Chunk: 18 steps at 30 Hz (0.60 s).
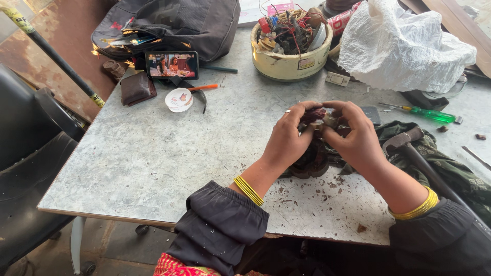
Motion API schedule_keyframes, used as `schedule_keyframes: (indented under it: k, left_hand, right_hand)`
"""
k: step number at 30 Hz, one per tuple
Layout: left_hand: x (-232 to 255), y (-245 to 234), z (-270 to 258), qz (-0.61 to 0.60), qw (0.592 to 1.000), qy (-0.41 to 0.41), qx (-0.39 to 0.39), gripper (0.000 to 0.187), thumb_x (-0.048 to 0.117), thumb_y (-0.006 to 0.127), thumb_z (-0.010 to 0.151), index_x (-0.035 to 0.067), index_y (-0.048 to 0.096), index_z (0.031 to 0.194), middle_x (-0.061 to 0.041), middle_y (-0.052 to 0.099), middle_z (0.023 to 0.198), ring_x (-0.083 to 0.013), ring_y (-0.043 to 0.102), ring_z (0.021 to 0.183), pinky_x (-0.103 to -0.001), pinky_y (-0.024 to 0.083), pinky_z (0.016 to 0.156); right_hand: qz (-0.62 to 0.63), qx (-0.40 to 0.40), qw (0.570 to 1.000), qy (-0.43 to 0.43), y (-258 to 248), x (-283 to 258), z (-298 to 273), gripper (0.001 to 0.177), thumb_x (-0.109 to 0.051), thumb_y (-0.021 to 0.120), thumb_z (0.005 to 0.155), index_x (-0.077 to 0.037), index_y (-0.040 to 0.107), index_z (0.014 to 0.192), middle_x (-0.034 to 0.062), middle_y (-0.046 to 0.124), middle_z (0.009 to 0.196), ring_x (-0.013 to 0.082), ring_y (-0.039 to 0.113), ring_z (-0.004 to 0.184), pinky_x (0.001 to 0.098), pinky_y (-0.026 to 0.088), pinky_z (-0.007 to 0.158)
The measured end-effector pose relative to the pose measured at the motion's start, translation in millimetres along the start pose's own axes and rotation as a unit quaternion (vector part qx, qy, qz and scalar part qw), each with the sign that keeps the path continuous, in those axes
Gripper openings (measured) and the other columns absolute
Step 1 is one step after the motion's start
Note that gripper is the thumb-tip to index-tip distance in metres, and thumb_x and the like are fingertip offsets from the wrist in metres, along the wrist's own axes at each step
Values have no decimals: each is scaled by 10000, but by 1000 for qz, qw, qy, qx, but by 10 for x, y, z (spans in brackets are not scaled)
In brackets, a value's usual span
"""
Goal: The person disassembles a small electrical component, likely a motor or transformer, by hand and with a screwdriver. They remove a white plastic piece from the copper-wound core and then use the screwdriver to pry and separate parts of the assembly.
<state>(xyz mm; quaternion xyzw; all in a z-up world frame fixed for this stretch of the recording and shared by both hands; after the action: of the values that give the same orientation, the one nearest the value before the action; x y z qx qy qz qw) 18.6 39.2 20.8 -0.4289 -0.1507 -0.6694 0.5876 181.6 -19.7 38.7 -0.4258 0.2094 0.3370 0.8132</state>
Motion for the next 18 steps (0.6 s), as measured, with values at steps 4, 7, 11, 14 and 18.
schedule_keyframes:
  k: [4, 7, 11, 14, 18]
  left_hand:
    - [-27, -39, 26, 9, 999, -28, 34, 380, 14, 683, 911, 74, 615, 1279, -110, 763, 1142, -227, 752, 1095, -339, 599, 956]
    - [-96, -80, 53, 25, 997, -44, 63, 410, -31, 681, 818, 76, 666, 1215, -115, 771, 1136, -232, 765, 1075, -346, 608, 958]
    - [-217, -95, 112, -75, 993, -90, -32, 383, 34, 729, 871, 100, 685, 1245, -94, 742, 1213, -204, 737, 1090, -337, 628, 946]
    - [-277, -136, 168, -245, 958, -63, -133, 510, 52, 755, 932, 90, 590, 1413, -107, 672, 1358, -185, 654, 1245, -370, 583, 1063]
    - [-421, -194, 106, -414, 884, -94, -195, 691, 66, 726, 990, 82, 396, 1598, -147, 575, 1472, -182, 636, 1209, -363, 562, 1071]
  right_hand:
    - [53, -32, 998, -14, 38, -120, -50, 408, -65, 735, 870, -7, 630, 1260, 93, 606, 1110, 176, 679, 1036, 283, 631, 860]
    - [35, -33, 998, -48, 73, -152, -104, 391, -83, 755, 878, 3, 622, 1236, 88, 610, 1115, 170, 683, 1040, 285, 631, 873]
    - [54, -17, 998, -13, 70, -75, -96, 329, -73, 716, 946, 0, 610, 1249, 87, 596, 1163, 189, 667, 1060, 298, 635, 884]
    - [129, -7, 991, 24, -5, 37, -22, 294, -57, 667, 1020, 3, 588, 1297, 99, 584, 1215, 211, 660, 1087, 328, 605, 902]
    - [342, -54, 931, 112, -42, 271, -50, 348, -108, 590, 1077, -8, 513, 1402, 114, 650, 1234, 184, 698, 1065, 336, 630, 916]
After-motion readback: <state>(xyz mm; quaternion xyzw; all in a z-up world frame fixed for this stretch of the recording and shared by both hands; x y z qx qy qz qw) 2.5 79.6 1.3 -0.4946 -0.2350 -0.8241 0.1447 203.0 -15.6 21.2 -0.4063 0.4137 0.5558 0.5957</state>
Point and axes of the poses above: each hand's wrist, its own z-axis towards the middle knuckle, its own y-axis out of the palm, x = y × z, the point moved 1 cm from there along z, towards the middle knuckle
